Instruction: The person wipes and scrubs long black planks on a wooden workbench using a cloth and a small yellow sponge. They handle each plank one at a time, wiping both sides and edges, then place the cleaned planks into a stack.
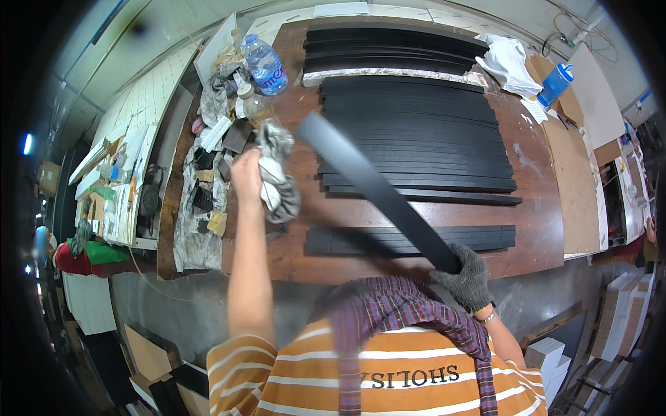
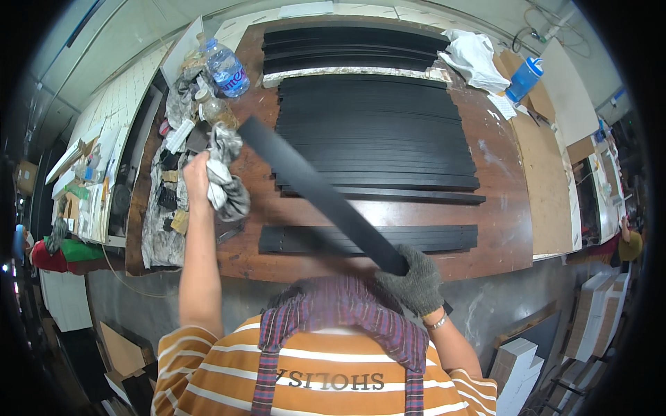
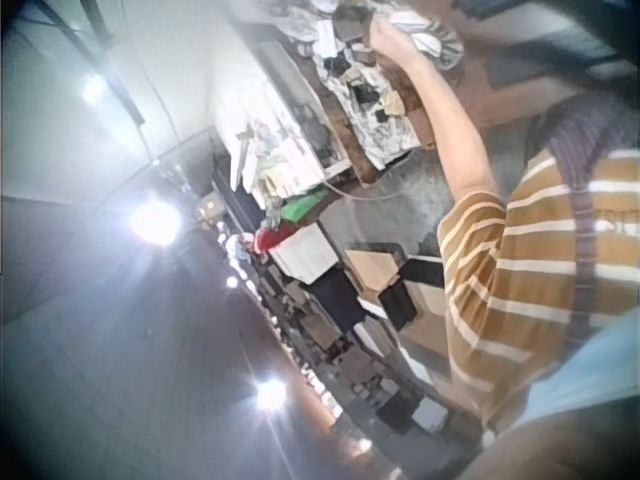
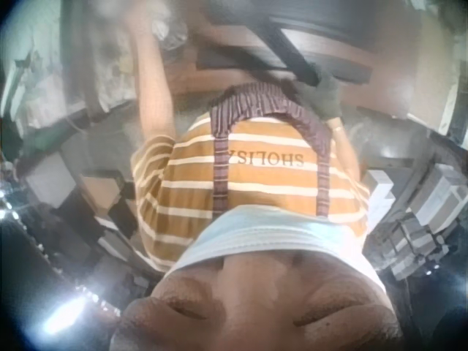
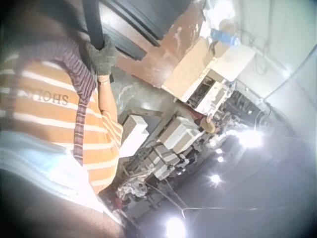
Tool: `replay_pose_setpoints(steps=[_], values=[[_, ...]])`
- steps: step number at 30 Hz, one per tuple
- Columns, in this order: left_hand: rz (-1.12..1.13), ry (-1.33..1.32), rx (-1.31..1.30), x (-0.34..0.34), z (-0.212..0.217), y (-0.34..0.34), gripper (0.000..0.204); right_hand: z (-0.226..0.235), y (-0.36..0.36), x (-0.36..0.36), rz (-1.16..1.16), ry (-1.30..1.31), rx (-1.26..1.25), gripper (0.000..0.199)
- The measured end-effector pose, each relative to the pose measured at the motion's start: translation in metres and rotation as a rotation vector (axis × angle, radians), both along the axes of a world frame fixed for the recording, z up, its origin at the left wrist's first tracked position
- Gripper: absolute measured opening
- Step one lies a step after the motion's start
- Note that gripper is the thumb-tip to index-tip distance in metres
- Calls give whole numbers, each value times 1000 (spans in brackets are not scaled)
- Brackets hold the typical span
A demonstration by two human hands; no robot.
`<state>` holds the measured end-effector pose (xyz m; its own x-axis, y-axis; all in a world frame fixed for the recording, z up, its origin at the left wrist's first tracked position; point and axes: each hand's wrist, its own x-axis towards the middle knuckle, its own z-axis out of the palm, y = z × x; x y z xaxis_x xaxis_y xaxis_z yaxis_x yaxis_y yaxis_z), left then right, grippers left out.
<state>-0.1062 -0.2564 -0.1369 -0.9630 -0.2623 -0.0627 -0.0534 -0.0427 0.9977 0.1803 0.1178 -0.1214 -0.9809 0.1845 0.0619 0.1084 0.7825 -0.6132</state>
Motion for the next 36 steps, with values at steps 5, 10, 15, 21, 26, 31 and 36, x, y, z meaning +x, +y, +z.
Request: replay_pose_setpoints(steps=[5,10,15,21,26,31,36], values=[[-480,337,330,78,38,156,48,20,-47,-61,-47,296,-94,50],[-761,245,370,76,132,164,17,59,-67,-102,161,289,-264,50],[-813,543,-700,90,171,156,35,103,-29,-112,-40,633,-1050,45],[-478,969,-1156,115,83,197,46,105,-4,-137,1,585,-1799,30],[-339,826,-1336,80,2,107,48,108,64,-109,-26,840,-1923,28],[-153,43,-1368,56,-5,6,24,112,115,-81,-26,967,-1773,32],[-471,385,-335,70,69,80,31,93,82,-101,30,901,-1739,32]])
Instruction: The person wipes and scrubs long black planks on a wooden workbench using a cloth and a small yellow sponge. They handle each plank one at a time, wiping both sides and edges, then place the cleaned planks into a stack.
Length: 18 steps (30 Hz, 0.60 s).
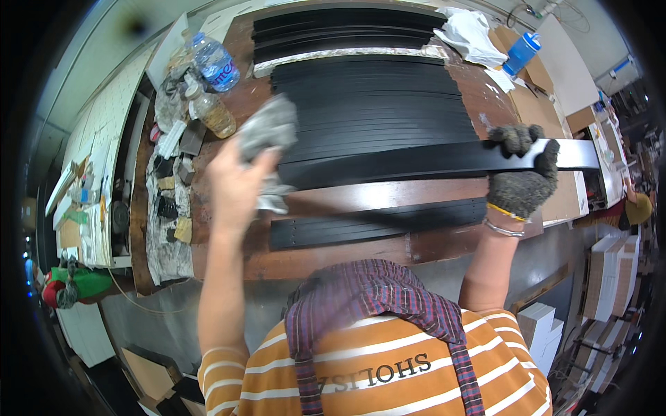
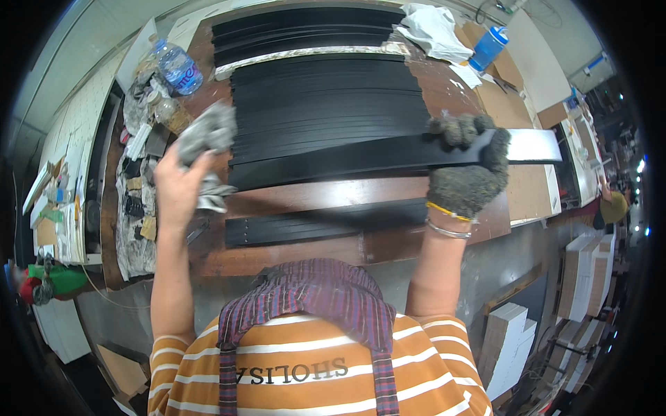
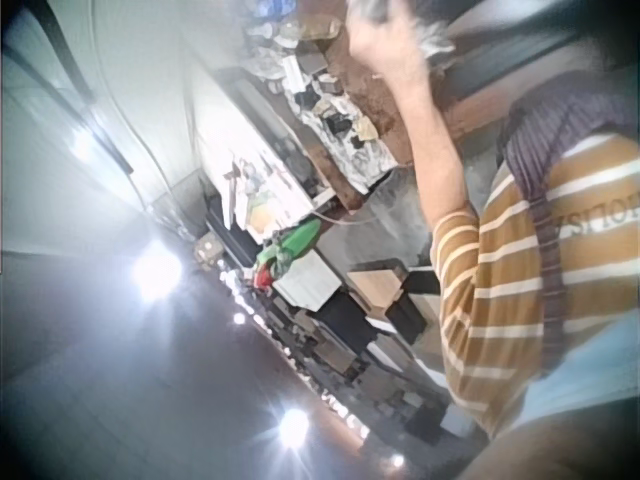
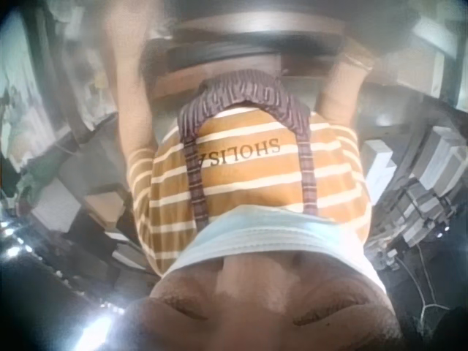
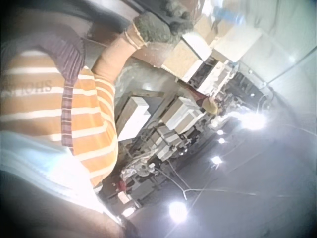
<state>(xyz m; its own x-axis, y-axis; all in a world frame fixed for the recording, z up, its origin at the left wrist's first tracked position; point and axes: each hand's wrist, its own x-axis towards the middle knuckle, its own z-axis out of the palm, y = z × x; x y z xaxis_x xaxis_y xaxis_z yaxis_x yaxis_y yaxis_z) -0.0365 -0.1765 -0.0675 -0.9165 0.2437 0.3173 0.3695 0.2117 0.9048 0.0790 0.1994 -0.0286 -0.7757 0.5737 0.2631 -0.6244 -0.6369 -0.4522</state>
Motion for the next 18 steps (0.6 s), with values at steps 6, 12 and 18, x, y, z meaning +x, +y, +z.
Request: replay_pose_setpoints(steps=[6,12,18], values=[[-319,723,-474,64,17,145,82,-5,-39,-19,-134,-190,-87,39],[-139,577,-740,27,-69,27,64,-8,27,30,-66,24,36,32],[-133,-751,355,55,-77,4,39,-14,14,23,-168,67,37,30]])
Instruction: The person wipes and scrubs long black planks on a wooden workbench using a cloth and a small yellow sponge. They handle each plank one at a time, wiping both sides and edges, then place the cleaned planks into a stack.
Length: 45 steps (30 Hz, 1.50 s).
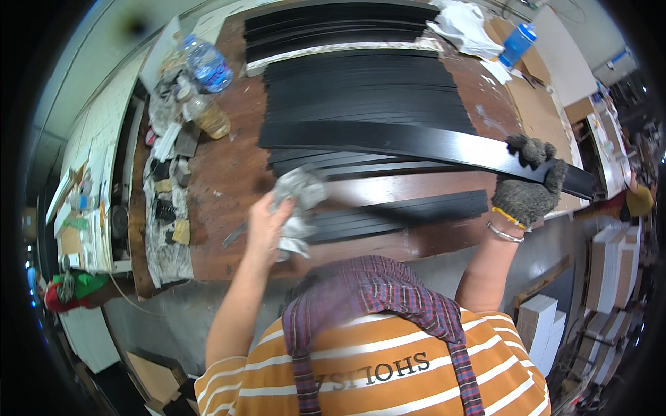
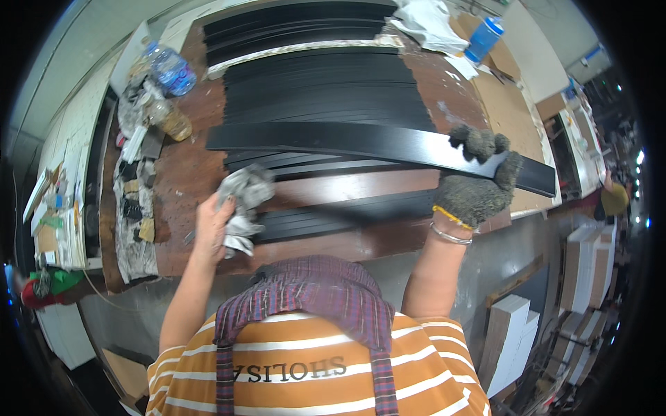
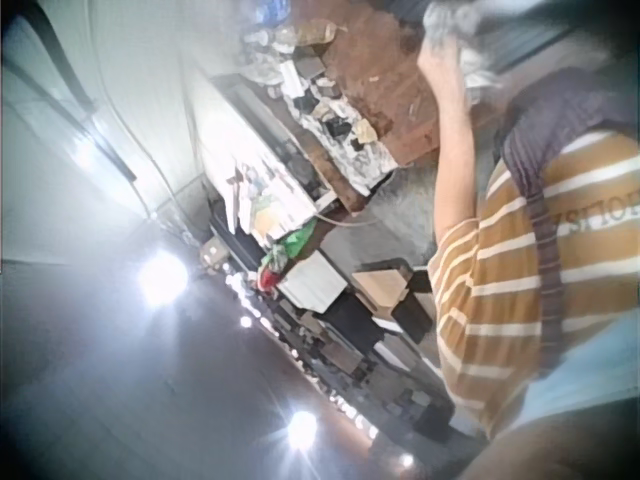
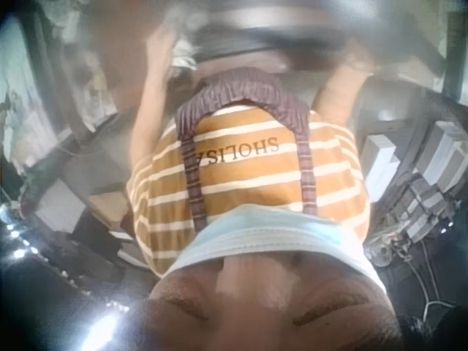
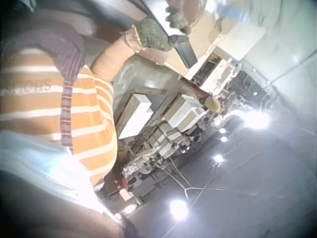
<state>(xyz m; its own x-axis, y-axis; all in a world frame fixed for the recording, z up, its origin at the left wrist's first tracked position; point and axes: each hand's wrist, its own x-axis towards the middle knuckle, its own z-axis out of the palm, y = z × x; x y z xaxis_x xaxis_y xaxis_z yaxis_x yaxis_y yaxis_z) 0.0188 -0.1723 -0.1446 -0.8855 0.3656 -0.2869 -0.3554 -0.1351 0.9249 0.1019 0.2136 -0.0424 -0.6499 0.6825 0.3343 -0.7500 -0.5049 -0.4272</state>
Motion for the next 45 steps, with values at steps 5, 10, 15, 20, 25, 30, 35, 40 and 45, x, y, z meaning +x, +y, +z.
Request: replay_pose_setpoints(steps=[5,10,15,20,25,30,35,40,45], values=[[98,-184,549,-2,1,52,44,-14,-82,-15,319,-140,17,39],[191,-365,546,-29,-10,-2,29,-15,-60,30,432,-365,403,45],[133,-282,507,-44,-13,-41,23,-18,-16,54,721,-598,304,44],[97,-156,457,-47,-6,-25,17,-58,-42,53,711,-1030,1248,71],[66,-120,417,-37,-4,-8,15,-96,-102,44,618,-1065,1537,86],[94,-222,394,-30,-9,-11,20,-101,-129,28,504,-1246,1609,60],[249,-227,480,-39,-20,-55,29,-110,-120,20,257,-1161,1780,57],[211,-72,101,-37,-37,-108,28,-125,-108,6,223,-1211,1768,53],[245,776,-947,-24,-16,-112,20,-132,-91,-13,270,-1182,1787,49]])
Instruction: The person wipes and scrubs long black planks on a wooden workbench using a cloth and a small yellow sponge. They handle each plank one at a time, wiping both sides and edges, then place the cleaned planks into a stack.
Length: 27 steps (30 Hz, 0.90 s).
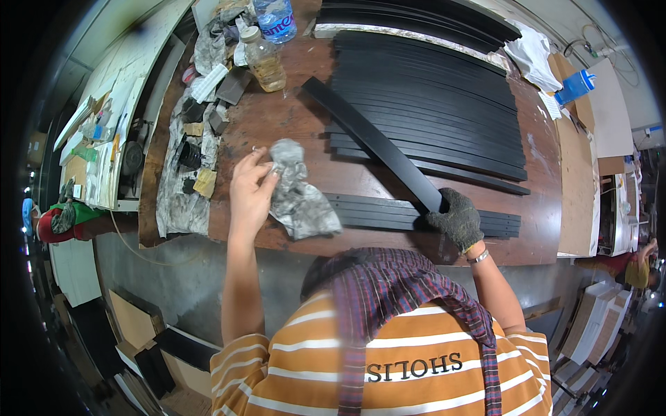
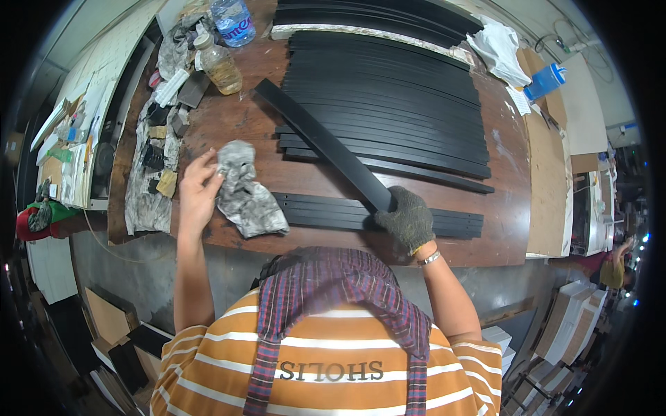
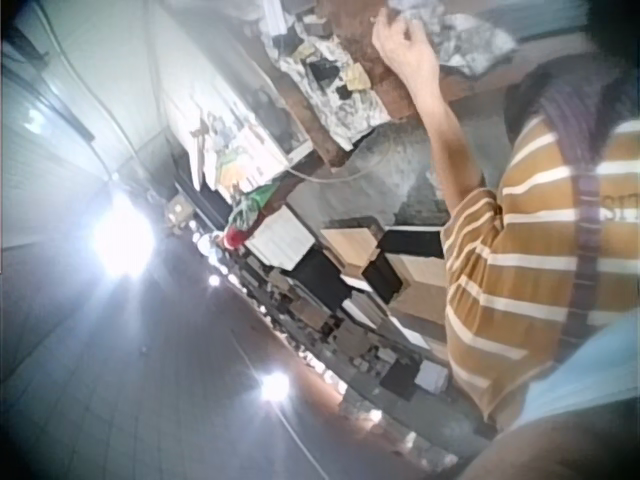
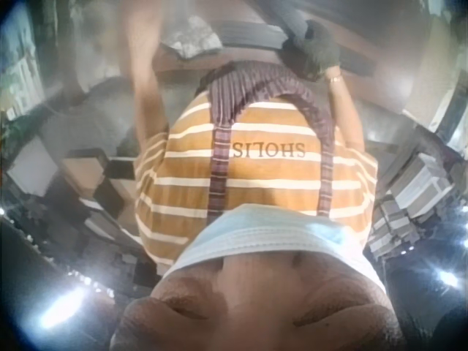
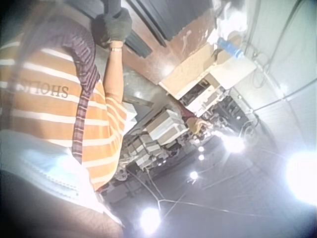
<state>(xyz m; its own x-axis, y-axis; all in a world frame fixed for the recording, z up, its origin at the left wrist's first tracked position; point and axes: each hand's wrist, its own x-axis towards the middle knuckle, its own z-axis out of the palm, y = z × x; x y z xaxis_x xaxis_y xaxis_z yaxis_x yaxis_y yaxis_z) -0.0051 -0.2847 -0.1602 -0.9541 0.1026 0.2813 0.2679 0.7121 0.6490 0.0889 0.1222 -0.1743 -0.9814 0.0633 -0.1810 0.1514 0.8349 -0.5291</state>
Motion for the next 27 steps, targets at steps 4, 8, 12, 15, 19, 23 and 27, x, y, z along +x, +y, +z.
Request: replay_pose_setpoints(steps=[4,8,12,15,19,23,27], values=[[-99,-100,354,11,51,7,19,-2,7,-12,15,48,78,49],[-167,-150,599,14,89,5,18,8,6,-23,3,76,143,45],[-266,-291,765,10,107,1,13,30,-2,-35,33,228,230,41],[-288,-285,814,6,127,5,18,52,-19,-46,94,283,89,50],[-567,-311,1065,10,145,23,20,86,-73,-78,286,503,-167,78],[-518,-550,1158,8,128,17,20,116,-108,-91,692,418,-626,59],[-113,-308,466,8,69,-28,28,120,-72,-68,430,-286,-753,36]])
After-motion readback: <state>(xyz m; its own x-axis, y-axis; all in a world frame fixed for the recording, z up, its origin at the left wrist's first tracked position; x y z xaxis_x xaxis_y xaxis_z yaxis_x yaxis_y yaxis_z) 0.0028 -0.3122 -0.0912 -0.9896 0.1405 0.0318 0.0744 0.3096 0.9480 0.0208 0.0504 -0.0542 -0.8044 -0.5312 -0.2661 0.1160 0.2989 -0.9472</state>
